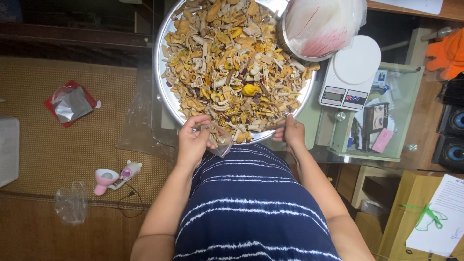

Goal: The person fills small plastic bags with dried mushrooms from a large tray, weighs each bag on a digital scale, and seals the bags by hand before setting them aside on a table.

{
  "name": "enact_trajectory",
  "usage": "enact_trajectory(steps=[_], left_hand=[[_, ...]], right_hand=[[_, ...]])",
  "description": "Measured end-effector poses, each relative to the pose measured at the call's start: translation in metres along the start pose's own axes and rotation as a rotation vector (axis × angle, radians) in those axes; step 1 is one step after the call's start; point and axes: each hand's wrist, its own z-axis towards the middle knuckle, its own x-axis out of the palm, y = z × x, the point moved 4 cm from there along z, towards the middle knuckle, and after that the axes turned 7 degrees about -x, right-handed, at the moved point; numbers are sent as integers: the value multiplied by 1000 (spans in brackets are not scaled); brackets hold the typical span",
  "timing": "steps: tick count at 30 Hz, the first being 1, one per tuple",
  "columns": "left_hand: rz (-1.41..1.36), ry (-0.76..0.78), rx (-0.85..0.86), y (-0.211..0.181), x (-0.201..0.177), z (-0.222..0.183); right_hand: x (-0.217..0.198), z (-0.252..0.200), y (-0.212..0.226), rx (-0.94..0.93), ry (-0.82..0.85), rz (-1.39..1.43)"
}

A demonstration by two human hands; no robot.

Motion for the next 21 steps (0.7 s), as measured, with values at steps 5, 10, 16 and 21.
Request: enact_trajectory(steps=[5,10,16,21], left_hand=[[-8,14,4,3,5,0],[-13,25,11,10,10,0],[-31,63,37,16,21,5],[-43,79,-6,21,30,11]], right_hand=[[10,-12,9,-52,28,67],[2,-11,1,-120,35,182],[3,-20,32,-269,110,200],[0,-33,62,-395,160,188]])
